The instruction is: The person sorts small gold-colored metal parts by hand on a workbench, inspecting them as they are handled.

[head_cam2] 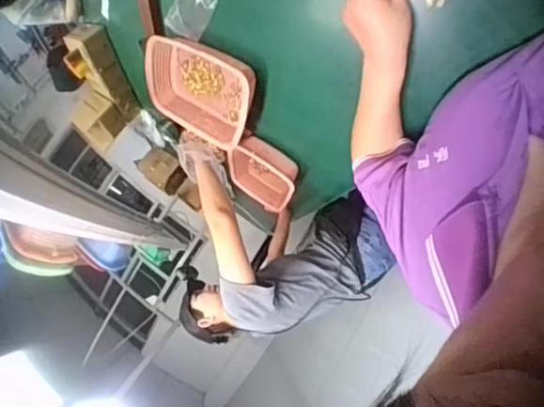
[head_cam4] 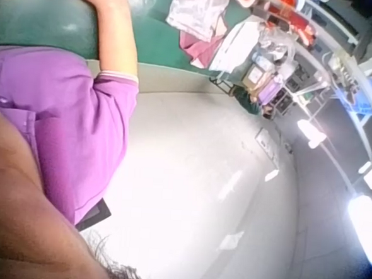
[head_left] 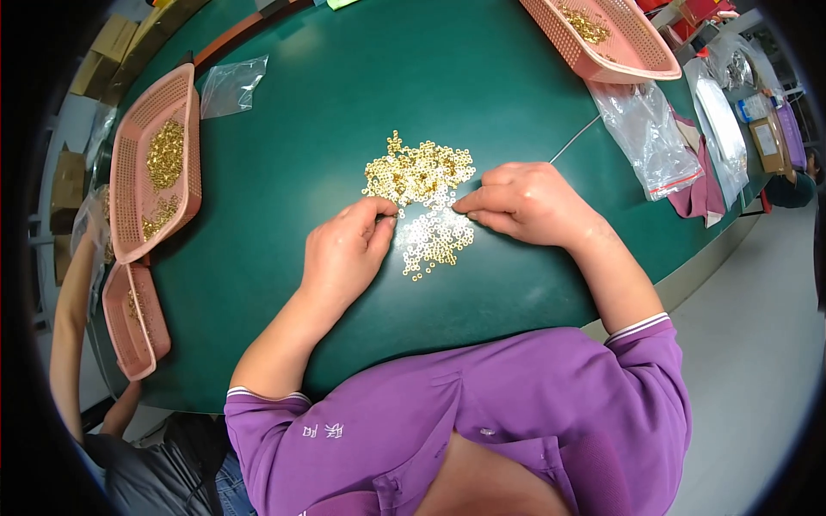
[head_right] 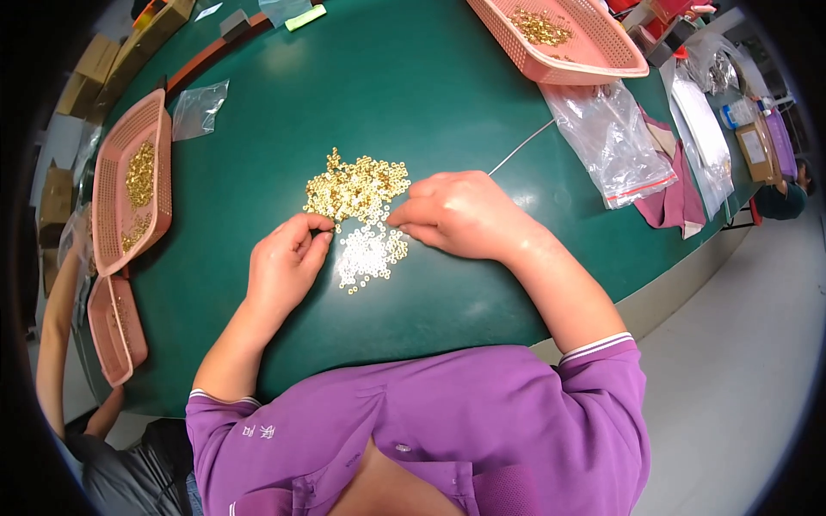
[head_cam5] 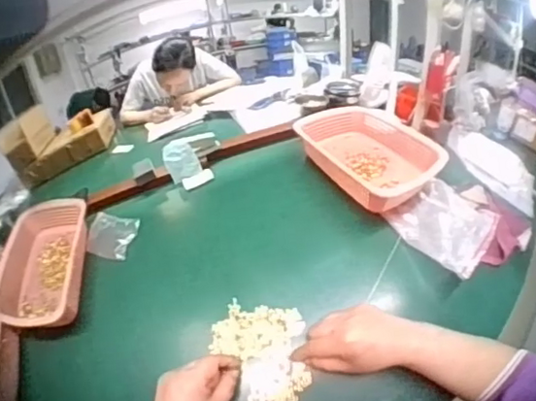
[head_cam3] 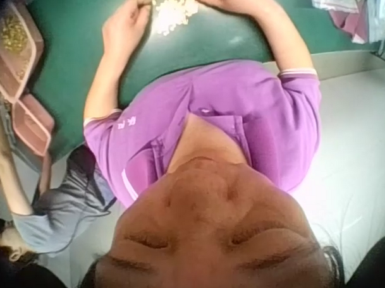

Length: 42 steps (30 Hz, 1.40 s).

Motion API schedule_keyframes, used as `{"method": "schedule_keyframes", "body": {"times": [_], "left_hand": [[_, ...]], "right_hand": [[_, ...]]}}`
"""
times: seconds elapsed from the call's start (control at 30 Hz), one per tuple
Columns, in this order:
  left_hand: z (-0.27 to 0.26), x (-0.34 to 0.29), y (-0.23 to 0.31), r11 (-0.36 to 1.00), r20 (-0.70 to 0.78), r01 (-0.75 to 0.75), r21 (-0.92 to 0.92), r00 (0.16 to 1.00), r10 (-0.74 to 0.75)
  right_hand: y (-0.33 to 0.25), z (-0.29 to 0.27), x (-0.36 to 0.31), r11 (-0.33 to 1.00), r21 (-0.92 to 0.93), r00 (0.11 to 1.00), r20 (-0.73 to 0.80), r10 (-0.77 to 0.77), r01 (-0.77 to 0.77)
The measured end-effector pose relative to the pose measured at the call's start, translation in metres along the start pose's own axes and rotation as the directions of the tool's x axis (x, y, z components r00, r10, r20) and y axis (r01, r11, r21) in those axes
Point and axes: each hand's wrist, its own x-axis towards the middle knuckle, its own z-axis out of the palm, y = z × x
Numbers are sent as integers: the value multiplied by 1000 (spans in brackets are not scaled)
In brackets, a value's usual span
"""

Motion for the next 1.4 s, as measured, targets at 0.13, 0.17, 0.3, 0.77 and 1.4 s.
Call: {"method": "schedule_keyframes", "body": {"times": [0.13,0.17,0.3,0.77,1.4], "left_hand": [[-5,2,3,996,36,79,41,996,-80],[-5,2,3,995,50,89,43,995,-91],[-4,2,1,996,61,70,45,995,-73],[-5,1,1,999,60,26,18,998,-27],[-2,-1,2,1000,64,-15,-14,998,16]], "right_hand": [[1,0,1,1000,26,999,-46,13,-11],[1,0,1,1000,18,999,-45,26,-25],[1,1,1,999,-8,998,-52,35,-35],[-7,8,5,998,-68,1000,-14,11,-12],[-4,4,4,996,-17,995,-50,83,-84]]}}
